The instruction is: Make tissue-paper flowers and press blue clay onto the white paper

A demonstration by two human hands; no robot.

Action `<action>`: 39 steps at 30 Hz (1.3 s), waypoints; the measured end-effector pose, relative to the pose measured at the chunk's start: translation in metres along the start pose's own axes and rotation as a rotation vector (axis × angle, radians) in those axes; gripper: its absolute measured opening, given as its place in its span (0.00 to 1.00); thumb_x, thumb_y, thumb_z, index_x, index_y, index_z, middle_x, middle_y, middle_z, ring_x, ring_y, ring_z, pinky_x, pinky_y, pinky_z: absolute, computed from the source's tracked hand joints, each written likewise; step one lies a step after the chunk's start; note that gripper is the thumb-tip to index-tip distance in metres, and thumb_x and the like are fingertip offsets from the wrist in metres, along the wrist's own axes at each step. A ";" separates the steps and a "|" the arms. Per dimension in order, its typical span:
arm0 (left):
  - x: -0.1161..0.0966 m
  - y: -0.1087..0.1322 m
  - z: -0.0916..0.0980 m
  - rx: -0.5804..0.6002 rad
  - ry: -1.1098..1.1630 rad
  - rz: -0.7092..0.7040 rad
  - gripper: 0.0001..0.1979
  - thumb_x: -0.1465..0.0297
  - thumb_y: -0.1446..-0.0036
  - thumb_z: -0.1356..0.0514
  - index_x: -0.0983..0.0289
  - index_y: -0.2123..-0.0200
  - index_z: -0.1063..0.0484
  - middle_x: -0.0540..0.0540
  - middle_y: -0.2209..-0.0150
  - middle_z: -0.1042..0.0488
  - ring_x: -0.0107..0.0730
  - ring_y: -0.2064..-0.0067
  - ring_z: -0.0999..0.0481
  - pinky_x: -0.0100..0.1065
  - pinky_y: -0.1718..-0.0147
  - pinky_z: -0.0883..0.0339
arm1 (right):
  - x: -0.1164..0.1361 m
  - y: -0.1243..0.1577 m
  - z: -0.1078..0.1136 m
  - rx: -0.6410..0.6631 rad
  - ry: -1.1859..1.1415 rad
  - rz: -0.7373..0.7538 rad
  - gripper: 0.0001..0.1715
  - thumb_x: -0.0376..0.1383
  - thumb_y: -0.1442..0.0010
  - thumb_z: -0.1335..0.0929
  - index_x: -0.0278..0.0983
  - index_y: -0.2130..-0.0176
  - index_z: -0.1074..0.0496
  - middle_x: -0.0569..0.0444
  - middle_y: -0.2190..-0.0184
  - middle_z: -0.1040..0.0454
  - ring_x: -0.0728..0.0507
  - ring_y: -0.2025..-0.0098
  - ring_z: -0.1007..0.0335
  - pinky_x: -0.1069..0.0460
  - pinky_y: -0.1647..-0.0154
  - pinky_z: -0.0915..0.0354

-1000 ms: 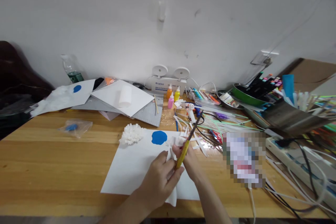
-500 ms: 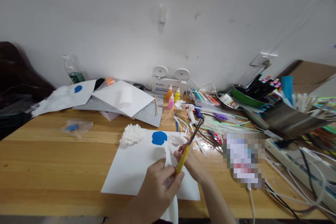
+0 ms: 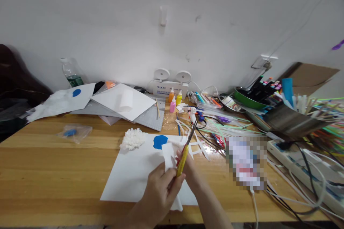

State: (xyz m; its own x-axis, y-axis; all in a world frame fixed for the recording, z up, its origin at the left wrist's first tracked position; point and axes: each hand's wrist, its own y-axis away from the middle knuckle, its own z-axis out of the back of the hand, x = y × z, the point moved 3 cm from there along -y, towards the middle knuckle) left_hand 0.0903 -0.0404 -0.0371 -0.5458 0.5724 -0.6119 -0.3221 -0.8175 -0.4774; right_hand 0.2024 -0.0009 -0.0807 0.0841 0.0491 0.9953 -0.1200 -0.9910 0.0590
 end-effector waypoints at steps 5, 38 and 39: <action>0.005 -0.004 0.004 -0.065 -0.005 0.039 0.12 0.71 0.44 0.49 0.63 0.80 0.38 0.50 0.80 0.38 0.25 0.79 0.38 0.27 0.78 0.43 | 0.003 0.008 0.007 -0.097 0.215 0.057 0.24 0.45 0.54 0.31 0.40 0.57 0.33 0.51 0.54 0.37 0.39 0.50 0.43 0.45 0.48 0.47; -0.002 0.001 0.003 0.061 0.107 0.021 0.12 0.71 0.43 0.50 0.65 0.78 0.36 0.51 0.78 0.38 0.23 0.76 0.37 0.25 0.75 0.41 | 0.005 0.001 0.011 0.002 0.292 0.189 0.26 0.44 0.52 0.33 0.38 0.55 0.39 0.52 0.58 0.42 0.42 0.56 0.40 0.46 0.52 0.42; -0.003 0.000 0.003 0.066 0.110 0.028 0.12 0.71 0.43 0.50 0.66 0.78 0.36 0.51 0.78 0.38 0.23 0.76 0.36 0.25 0.75 0.41 | 0.003 0.000 0.013 0.018 0.290 0.189 0.26 0.44 0.52 0.33 0.38 0.54 0.39 0.51 0.58 0.41 0.41 0.55 0.40 0.46 0.52 0.42</action>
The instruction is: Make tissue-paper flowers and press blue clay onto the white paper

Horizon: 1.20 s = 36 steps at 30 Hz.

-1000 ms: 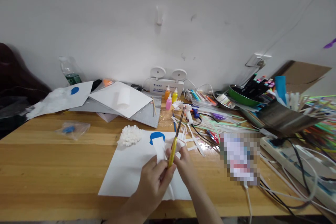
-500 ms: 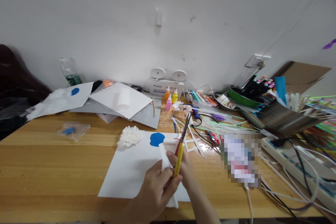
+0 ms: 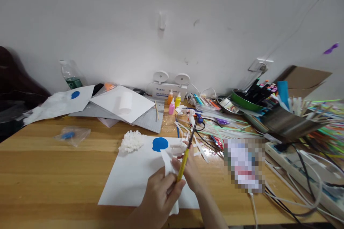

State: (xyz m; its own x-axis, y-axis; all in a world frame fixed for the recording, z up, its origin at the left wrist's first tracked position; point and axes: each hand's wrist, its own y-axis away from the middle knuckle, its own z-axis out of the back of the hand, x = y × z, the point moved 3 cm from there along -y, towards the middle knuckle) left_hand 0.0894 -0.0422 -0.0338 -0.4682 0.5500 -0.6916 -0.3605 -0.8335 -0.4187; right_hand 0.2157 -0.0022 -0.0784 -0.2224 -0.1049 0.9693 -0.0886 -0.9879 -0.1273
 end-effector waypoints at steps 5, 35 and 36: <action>0.000 -0.003 -0.001 -0.015 -0.024 -0.003 0.14 0.70 0.43 0.50 0.66 0.80 0.35 0.51 0.78 0.37 0.24 0.76 0.35 0.26 0.75 0.39 | -0.008 -0.007 0.002 0.059 -0.028 -0.015 0.28 0.45 0.54 0.33 0.38 0.55 0.38 0.50 0.56 0.40 0.40 0.54 0.40 0.46 0.54 0.41; 0.046 -0.144 0.046 -0.432 0.685 0.072 0.20 0.68 0.50 0.41 0.57 0.51 0.35 0.53 0.58 0.27 0.34 0.60 0.27 0.32 0.63 0.31 | -0.004 -0.020 -0.027 0.123 -0.390 -0.127 0.14 0.45 0.46 0.37 0.36 0.68 0.36 0.59 0.79 0.40 0.51 0.79 0.45 0.56 0.80 0.46; 0.049 -0.148 0.047 -0.470 0.691 0.061 0.20 0.69 0.51 0.40 0.57 0.53 0.34 0.52 0.57 0.28 0.33 0.60 0.27 0.32 0.63 0.31 | -0.004 -0.025 -0.028 0.126 -0.368 -0.114 0.14 0.45 0.47 0.37 0.36 0.67 0.36 0.59 0.79 0.40 0.51 0.79 0.46 0.56 0.80 0.46</action>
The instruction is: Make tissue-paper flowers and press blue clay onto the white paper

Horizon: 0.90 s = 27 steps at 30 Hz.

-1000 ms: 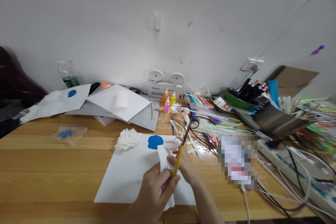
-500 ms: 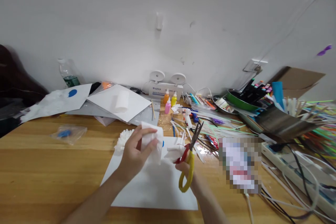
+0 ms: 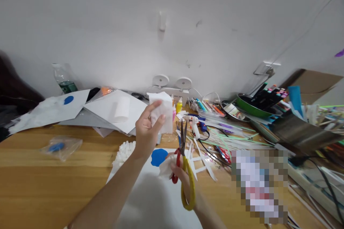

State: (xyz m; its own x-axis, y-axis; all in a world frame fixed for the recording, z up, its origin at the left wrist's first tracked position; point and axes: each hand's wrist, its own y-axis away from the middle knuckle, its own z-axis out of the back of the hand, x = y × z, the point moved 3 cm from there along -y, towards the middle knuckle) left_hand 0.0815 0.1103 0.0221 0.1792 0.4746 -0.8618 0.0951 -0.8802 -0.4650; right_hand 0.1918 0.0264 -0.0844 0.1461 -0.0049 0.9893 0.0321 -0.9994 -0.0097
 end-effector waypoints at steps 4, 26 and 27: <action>0.006 -0.018 0.011 -0.087 0.020 -0.077 0.21 0.70 0.53 0.39 0.58 0.53 0.34 0.53 0.53 0.30 0.35 0.55 0.29 0.33 0.58 0.33 | 0.007 -0.020 -0.004 0.041 0.152 -0.020 0.06 0.36 0.49 0.37 0.36 0.68 0.36 0.58 0.77 0.39 0.50 0.75 0.45 0.56 0.77 0.46; 0.027 -0.012 -0.009 0.200 0.093 0.091 0.31 0.77 0.49 0.48 0.57 0.42 0.52 0.50 0.40 0.47 0.38 0.41 0.46 0.40 0.45 0.47 | 0.002 -0.019 0.006 0.062 0.243 -0.085 0.13 0.30 0.56 0.39 0.38 0.66 0.36 0.58 0.75 0.37 0.47 0.71 0.42 0.54 0.71 0.43; 0.028 -0.012 -0.009 0.203 0.080 0.090 0.31 0.77 0.49 0.47 0.57 0.42 0.51 0.50 0.40 0.48 0.38 0.40 0.48 0.40 0.44 0.48 | 0.000 -0.019 0.006 0.057 0.244 -0.085 0.13 0.30 0.56 0.39 0.38 0.66 0.36 0.58 0.74 0.37 0.47 0.71 0.42 0.54 0.71 0.43</action>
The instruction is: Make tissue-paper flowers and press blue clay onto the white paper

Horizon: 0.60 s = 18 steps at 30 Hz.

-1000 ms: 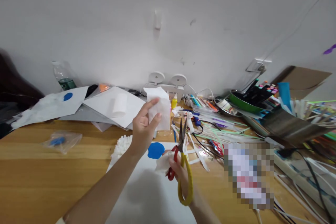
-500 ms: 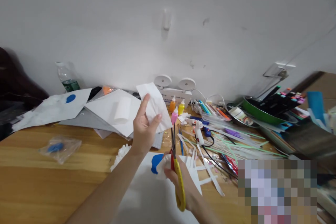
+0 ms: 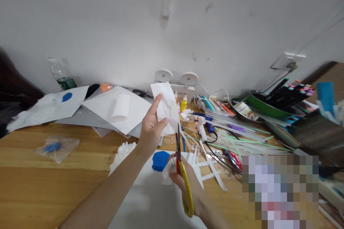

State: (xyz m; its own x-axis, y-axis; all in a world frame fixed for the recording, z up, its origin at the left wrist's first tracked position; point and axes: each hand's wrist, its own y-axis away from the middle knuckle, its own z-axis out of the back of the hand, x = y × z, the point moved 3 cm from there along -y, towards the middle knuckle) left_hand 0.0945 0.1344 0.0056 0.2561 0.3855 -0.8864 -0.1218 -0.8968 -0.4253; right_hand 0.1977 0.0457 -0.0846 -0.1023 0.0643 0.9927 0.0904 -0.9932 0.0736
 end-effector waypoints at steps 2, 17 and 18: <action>0.003 0.000 -0.001 0.010 -0.015 0.007 0.31 0.77 0.50 0.47 0.58 0.42 0.49 0.49 0.40 0.48 0.38 0.39 0.50 0.40 0.43 0.51 | -0.003 -0.001 0.001 -0.012 -0.002 -0.009 0.13 0.30 0.56 0.39 0.37 0.66 0.36 0.59 0.75 0.39 0.48 0.73 0.43 0.55 0.73 0.44; 0.007 0.005 -0.006 -0.041 -0.027 0.113 0.31 0.74 0.50 0.46 0.53 0.43 0.48 0.50 0.41 0.45 0.42 0.56 0.28 0.38 0.65 0.28 | 0.002 0.001 0.007 -0.015 -0.037 -0.046 0.12 0.31 0.54 0.39 0.37 0.65 0.37 0.60 0.78 0.41 0.50 0.76 0.45 0.56 0.77 0.46; 0.006 0.005 -0.007 -0.036 -0.016 0.115 0.31 0.74 0.50 0.46 0.54 0.43 0.48 0.50 0.41 0.45 0.43 0.55 0.29 0.38 0.64 0.29 | -0.002 0.000 0.006 -0.019 -0.043 -0.054 0.12 0.31 0.55 0.39 0.37 0.65 0.37 0.61 0.78 0.42 0.50 0.77 0.46 0.56 0.78 0.46</action>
State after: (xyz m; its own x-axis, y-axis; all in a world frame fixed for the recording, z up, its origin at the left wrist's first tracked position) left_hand 0.1019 0.1311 -0.0009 0.2267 0.2832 -0.9319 -0.1150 -0.9423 -0.3144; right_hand 0.2042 0.0460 -0.0860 -0.0641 0.1212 0.9906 0.0675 -0.9898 0.1255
